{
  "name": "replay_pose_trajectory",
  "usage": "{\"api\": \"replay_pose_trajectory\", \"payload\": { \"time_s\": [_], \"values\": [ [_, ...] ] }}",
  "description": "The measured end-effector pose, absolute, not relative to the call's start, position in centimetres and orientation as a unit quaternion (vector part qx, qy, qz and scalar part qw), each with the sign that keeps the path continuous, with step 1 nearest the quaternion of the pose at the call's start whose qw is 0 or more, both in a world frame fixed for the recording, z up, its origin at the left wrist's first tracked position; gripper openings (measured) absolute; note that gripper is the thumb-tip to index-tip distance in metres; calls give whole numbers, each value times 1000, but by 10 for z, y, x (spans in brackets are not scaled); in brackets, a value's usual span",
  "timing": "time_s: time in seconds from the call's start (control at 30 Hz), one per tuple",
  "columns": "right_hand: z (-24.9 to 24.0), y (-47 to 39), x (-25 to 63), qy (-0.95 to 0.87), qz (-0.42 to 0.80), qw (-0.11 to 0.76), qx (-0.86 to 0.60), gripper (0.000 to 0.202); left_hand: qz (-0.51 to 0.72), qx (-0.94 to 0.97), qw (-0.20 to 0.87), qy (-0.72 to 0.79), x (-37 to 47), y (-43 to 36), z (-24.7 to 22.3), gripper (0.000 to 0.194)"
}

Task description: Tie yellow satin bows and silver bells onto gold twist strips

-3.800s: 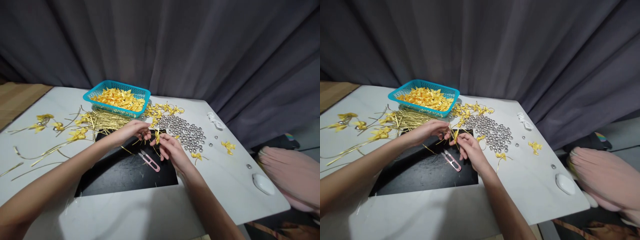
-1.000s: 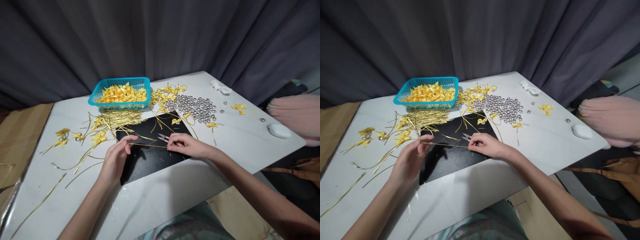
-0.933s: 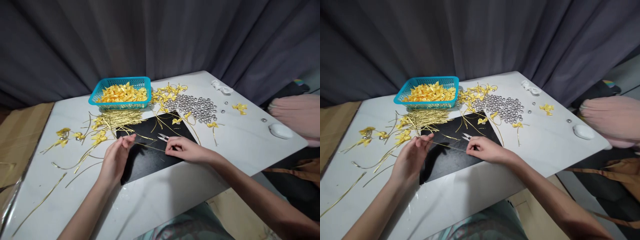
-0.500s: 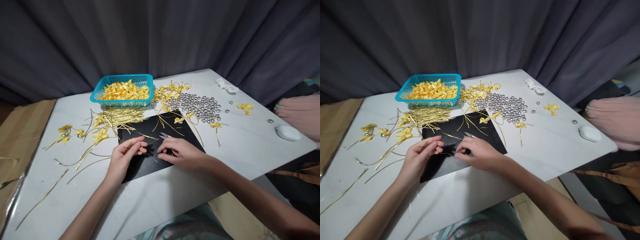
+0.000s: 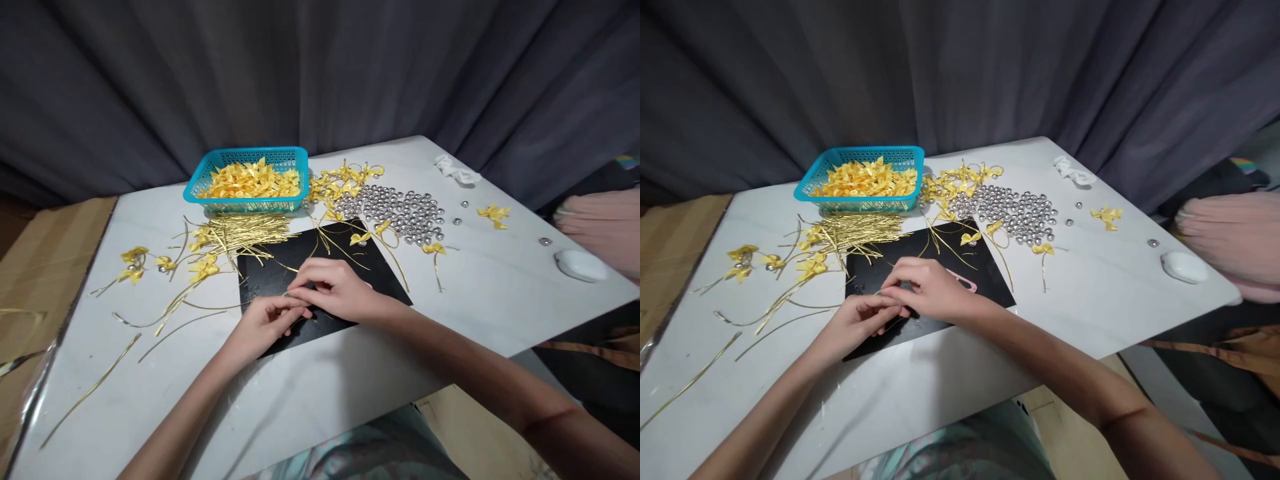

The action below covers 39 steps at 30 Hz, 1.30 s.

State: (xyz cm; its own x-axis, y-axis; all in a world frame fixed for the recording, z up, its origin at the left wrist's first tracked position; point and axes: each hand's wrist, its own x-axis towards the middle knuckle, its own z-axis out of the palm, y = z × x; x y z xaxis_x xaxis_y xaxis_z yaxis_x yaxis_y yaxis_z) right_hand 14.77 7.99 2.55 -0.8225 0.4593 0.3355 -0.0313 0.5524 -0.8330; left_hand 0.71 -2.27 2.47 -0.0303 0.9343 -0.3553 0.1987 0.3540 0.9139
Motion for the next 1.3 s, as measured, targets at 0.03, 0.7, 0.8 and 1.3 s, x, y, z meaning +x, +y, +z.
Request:
{"api": "replay_pose_trajectory", "payload": {
  "time_s": [0.03, 0.7, 0.8, 1.3],
  "values": [
    [26, 81, 149, -826, 466, 276, -157, 11, 346, 444, 537, 628, 6, -23, 26, 29],
    [16, 79, 167, -827, 543, 58, -130, 27, 275, 481, 571, 606, 2, -28, 33, 31],
    [11, 83, 169, -821, 552, 31, -139, 19, 298, 457, 589, 597, 1, -26, 33, 30],
    [22, 176, 221, -906, 200, 98, -359, 10, 403, 371, 617, 565, 5, -21, -7, 30]
  ]
}}
